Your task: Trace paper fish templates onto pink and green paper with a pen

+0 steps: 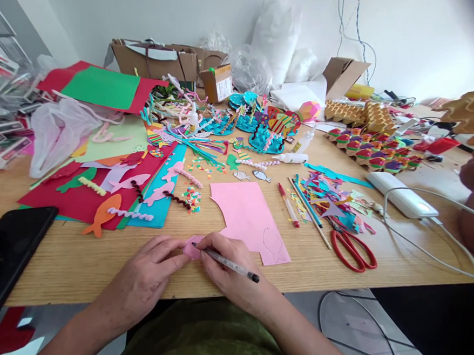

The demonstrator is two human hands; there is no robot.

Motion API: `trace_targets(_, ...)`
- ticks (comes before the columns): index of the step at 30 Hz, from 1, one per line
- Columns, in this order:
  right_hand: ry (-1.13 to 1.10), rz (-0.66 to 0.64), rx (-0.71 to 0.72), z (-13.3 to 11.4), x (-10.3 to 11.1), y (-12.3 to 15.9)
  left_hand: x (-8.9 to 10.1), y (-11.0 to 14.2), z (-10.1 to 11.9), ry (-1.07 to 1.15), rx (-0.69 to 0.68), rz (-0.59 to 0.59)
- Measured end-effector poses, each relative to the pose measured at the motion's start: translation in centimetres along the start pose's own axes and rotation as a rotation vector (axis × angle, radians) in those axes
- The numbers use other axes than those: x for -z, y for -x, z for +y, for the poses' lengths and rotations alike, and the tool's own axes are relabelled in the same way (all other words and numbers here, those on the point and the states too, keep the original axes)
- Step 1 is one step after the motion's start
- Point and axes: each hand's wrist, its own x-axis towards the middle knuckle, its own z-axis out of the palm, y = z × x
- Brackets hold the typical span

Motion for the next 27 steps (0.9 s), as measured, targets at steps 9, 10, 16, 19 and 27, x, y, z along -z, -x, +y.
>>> trace_targets(9,-0.023,-0.014,-0.004,0.37,-0.31,-0.19,-0.16,0.05,-0.01,0.008,-0.001,-0.005)
trace_targets(10,-0.024,-0.011,0.001,0.36,-0.32,-0.19,-0.14,0.02,-0.01,0.008,-0.004,-0.008)
trace_targets(16,-0.026,0.002,0.026,0.47,-0.42,-0.16,-0.04,-0.19,0.01,0.017,-0.008,-0.025)
trace_targets(19,-0.032,-0.009,0.024,0.41,-0.31,-0.06,-0.02,-0.27,0.03,0.028,-0.013,-0.020)
trace_targets(27,-0.006,-0.033,0.020,-0.11,0.18,0.47,-0.31,0.15,-0.32,0.009,0.010,-0.029)
